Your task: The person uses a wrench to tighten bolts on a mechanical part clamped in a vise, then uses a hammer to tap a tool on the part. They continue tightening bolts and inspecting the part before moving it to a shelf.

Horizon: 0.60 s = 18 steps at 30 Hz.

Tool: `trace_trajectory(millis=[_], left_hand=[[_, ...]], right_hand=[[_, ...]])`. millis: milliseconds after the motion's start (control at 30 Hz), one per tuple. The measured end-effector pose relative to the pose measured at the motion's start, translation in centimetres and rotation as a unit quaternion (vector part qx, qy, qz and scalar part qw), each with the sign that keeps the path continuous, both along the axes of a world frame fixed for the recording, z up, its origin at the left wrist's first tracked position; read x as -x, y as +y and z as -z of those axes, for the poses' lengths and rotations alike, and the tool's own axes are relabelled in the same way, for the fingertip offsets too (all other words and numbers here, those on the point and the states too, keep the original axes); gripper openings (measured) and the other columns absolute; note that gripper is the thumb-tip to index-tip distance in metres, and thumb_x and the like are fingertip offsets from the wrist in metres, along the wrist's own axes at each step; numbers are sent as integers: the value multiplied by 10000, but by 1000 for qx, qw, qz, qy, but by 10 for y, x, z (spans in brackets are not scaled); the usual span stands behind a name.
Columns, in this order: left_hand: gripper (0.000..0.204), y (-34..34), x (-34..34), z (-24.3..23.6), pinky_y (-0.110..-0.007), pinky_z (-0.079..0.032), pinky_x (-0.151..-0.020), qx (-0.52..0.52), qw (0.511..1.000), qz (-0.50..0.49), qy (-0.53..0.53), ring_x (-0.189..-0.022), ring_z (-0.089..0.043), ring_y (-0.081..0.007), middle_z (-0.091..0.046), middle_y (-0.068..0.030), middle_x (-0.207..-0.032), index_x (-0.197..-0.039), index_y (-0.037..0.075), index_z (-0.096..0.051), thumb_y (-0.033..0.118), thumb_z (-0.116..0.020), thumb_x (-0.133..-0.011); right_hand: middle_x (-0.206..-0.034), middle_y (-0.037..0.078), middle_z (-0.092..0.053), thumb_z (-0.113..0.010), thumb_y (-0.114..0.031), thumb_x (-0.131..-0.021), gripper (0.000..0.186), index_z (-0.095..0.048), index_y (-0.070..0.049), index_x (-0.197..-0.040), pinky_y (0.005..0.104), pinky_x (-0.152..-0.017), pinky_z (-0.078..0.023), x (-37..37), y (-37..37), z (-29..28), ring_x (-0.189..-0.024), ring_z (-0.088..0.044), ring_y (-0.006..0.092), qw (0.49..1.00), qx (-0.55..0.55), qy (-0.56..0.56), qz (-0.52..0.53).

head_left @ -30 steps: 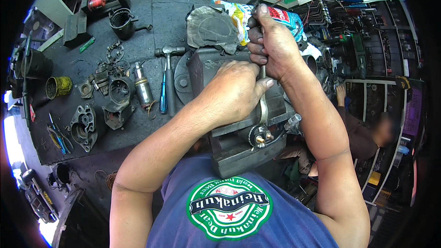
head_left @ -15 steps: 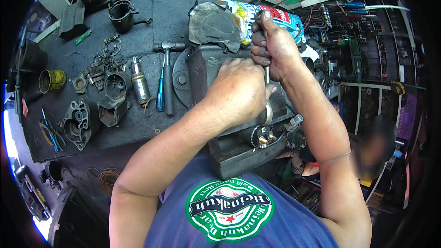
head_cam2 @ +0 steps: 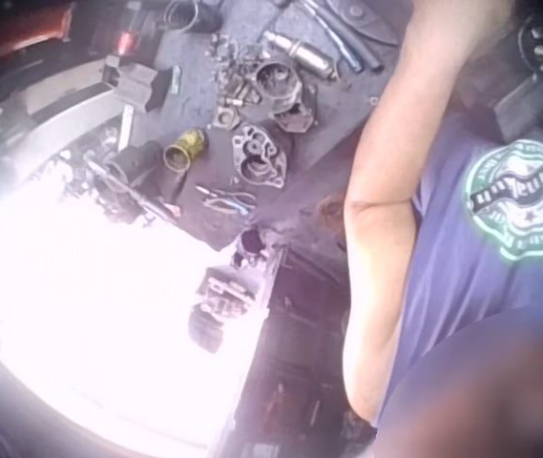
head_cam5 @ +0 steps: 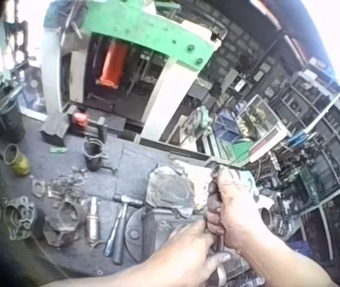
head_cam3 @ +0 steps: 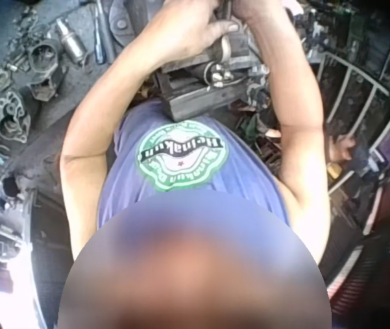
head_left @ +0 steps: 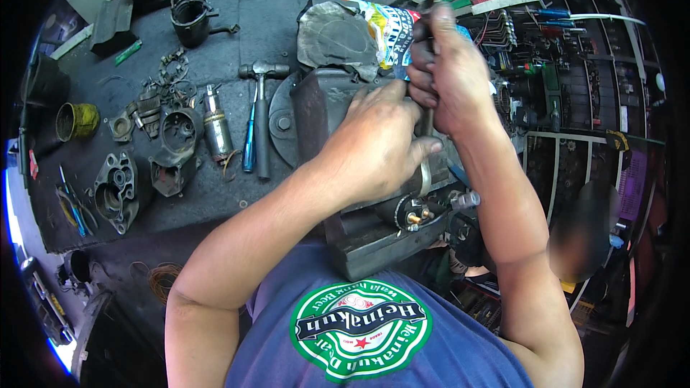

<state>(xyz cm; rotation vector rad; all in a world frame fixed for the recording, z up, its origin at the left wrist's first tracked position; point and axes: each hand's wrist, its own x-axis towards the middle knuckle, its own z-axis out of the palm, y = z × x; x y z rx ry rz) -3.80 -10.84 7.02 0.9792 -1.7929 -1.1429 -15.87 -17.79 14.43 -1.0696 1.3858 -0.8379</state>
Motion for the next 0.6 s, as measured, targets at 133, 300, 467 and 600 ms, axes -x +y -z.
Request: trace_trajectory(millis=[133, 300, 467, 600], left_hand=[[483, -3, 7, 0, -538, -448, -1123, -19, 992, -9, -126, -1285, -600, -421, -651, -290, -1276, -1167, -106, -707, 324, -772, -958], [498, 1, 9, 3, -593, -404, -1140, 6, 986, -41, -164, -1231, -630, -425, -683, -263, -1242, -1180, -85, -720, 360, -762, -959], [502, 4, -1, 3, -550, -436, -1104, -4, 993, -69, -93, -1155, -663, -411, -706, -235, -1174, -1147, -71, -720, 360, -818, -910], [531, 5, -10, 0, -560, -430, -1107, -57, 997, -35, -33, -1126, -672, -405, -713, -209, -1144, -1129, -53, -720, 384, -861, -863]], right_hand=[[-644, -71, -402, -464, -528, -1138, 447, -554, -144, -927, 266, -420, -247, 5, -21, 31, -489, -298, 75, 989, -142, 24, 35], [-649, -78, -387, -460, -526, -1142, 423, -556, -158, -955, 253, -433, -220, 7, -26, 49, -504, -278, 64, 985, -163, 36, 38], [-634, -85, -391, -492, -502, -1139, 402, -563, -160, -942, 244, -456, -223, -5, -15, 38, -509, -325, 63, 996, -63, 64, 23], [-631, -79, -346, -514, -595, -1105, 491, -568, -117, -1006, 253, -404, -219, -3, 10, 1, -472, -295, 54, 996, 81, 15, -42]])
